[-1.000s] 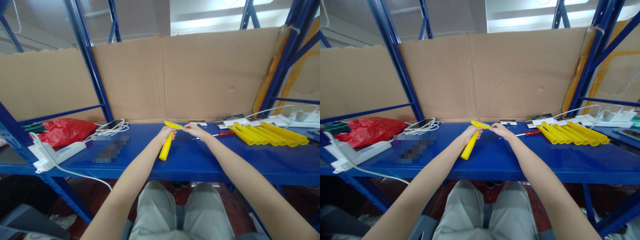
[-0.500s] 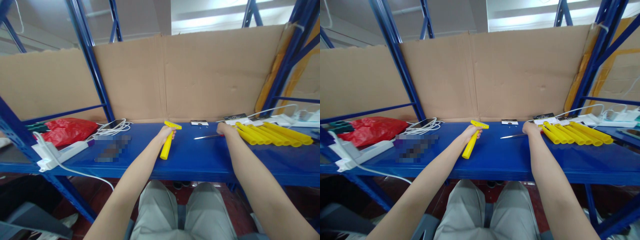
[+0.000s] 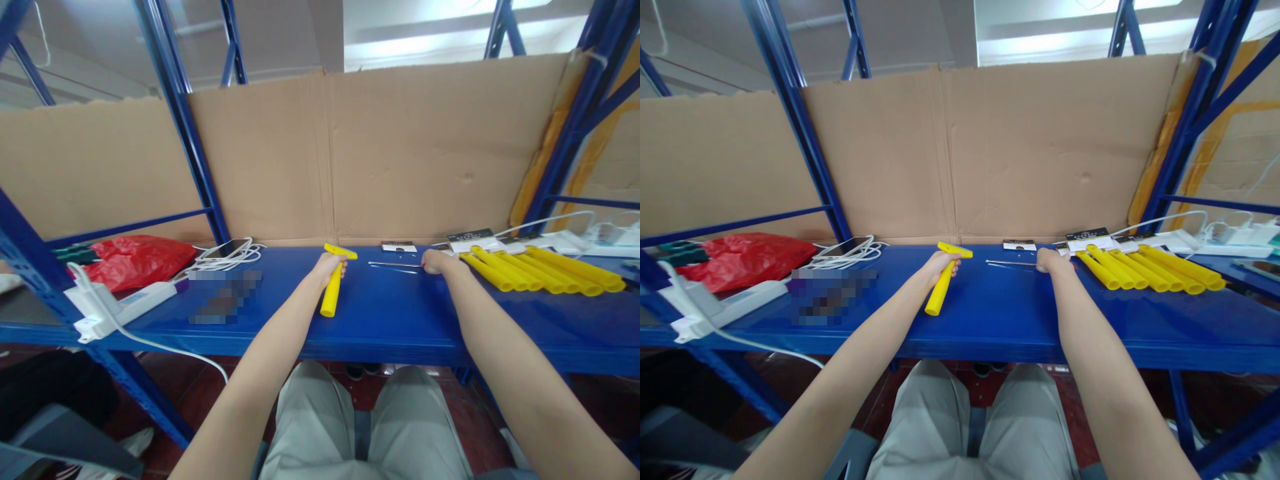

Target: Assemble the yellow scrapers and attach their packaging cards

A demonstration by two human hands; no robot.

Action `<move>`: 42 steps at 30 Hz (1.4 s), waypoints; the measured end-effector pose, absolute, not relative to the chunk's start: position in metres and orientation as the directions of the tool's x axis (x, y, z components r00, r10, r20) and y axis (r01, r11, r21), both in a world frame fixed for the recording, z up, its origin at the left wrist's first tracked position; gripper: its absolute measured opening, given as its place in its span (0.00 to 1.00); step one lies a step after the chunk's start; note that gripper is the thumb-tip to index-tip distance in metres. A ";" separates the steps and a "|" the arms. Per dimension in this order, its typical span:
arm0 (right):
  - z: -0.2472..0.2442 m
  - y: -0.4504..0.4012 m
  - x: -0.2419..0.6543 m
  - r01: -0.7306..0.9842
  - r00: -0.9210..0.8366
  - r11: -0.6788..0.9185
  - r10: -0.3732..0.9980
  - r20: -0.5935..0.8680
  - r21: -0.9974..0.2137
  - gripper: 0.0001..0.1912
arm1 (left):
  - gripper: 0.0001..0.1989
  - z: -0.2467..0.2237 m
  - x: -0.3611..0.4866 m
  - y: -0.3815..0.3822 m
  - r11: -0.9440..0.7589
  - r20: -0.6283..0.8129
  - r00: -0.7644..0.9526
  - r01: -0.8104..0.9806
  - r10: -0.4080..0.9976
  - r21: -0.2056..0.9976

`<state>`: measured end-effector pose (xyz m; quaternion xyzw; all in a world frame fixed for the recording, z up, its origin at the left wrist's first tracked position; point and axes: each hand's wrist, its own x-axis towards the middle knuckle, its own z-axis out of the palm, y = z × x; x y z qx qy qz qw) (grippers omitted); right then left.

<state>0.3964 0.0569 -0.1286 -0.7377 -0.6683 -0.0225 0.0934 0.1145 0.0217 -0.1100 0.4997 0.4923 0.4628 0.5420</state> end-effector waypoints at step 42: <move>-0.098 0.028 0.359 0.924 -0.138 0.222 0.952 0.272 -0.310 0.07 | 0.08 -0.116 0.107 0.031 0.098 -0.084 -0.109 0.125 0.991 0.987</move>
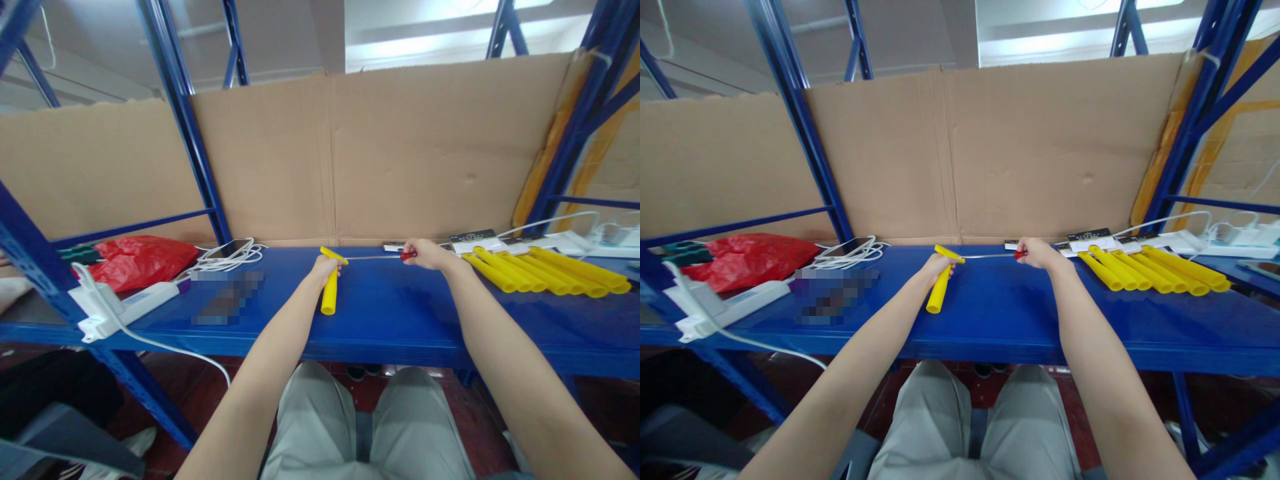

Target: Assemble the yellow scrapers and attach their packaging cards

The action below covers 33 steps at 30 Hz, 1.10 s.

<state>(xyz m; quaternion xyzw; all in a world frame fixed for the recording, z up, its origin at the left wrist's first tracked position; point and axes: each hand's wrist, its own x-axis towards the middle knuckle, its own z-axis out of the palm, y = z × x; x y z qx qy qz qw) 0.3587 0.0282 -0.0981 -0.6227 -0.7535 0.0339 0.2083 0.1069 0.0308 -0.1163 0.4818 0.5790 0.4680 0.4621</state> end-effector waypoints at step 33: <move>-0.100 0.031 0.359 0.964 -0.101 0.169 0.947 0.307 -0.206 0.07 | 0.04 -0.120 0.108 0.037 0.077 -0.058 -0.102 0.192 0.993 0.978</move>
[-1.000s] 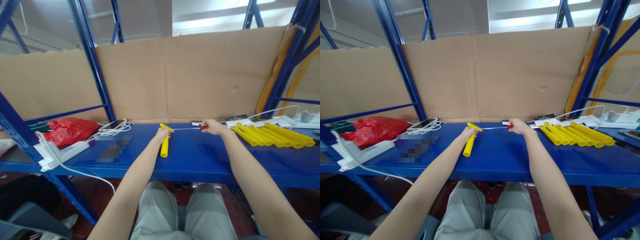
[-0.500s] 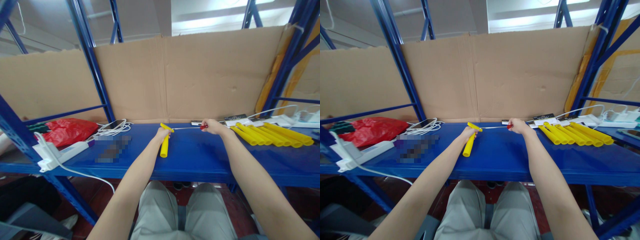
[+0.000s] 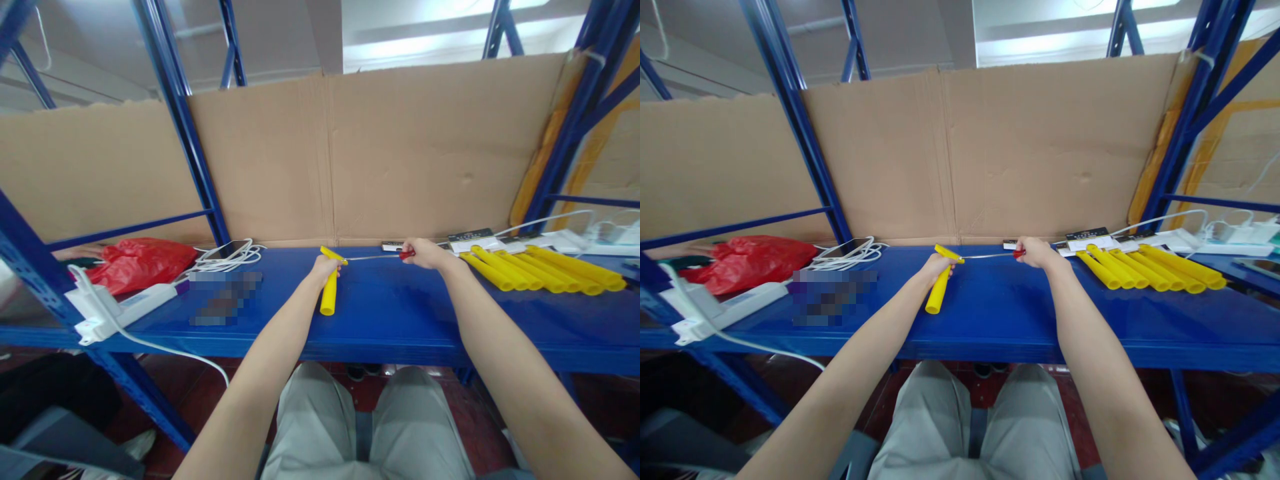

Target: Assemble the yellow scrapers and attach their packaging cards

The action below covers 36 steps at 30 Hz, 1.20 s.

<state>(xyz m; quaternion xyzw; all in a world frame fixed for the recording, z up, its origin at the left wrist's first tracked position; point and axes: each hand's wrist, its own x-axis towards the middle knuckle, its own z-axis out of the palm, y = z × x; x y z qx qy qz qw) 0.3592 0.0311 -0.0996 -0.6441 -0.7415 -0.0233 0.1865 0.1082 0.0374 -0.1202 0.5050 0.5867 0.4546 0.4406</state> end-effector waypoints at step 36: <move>-0.093 0.023 0.351 0.965 -0.234 0.260 0.900 0.368 -0.022 0.07 | 0.04 -0.127 0.100 0.048 0.007 0.052 -0.077 0.619 0.996 0.785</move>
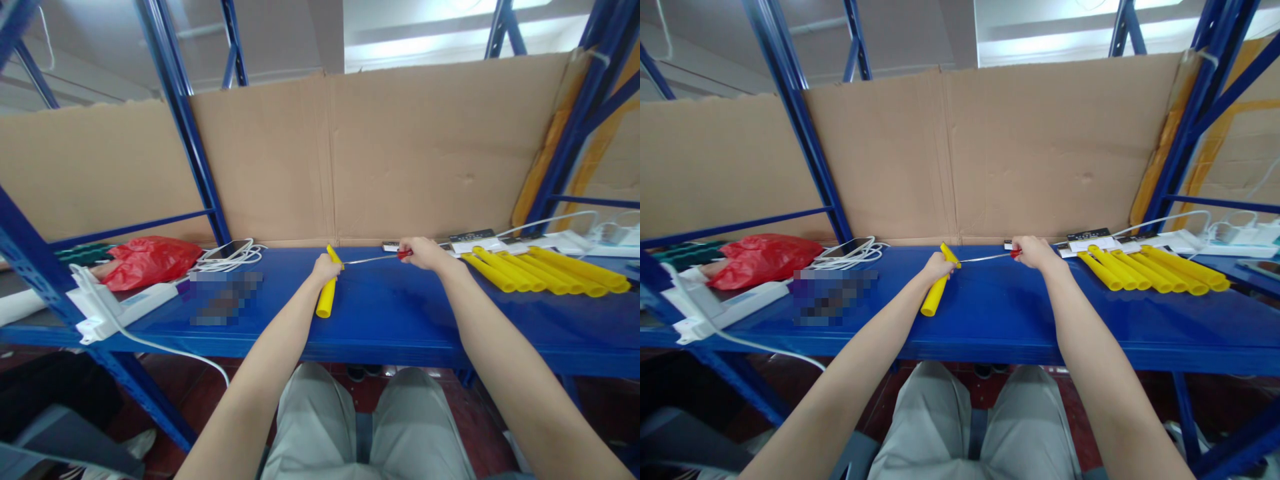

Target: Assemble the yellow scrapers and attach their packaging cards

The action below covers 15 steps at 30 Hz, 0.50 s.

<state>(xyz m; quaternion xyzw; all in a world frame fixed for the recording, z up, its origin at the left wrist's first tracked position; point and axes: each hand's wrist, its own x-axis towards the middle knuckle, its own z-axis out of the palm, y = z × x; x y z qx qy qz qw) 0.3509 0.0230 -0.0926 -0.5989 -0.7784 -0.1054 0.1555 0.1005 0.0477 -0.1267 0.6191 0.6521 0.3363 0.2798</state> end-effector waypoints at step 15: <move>-0.098 0.022 0.340 0.914 -0.330 0.365 0.923 0.198 -0.179 0.05 | 0.05 -0.116 0.088 0.044 0.023 0.070 -0.107 0.688 0.992 0.726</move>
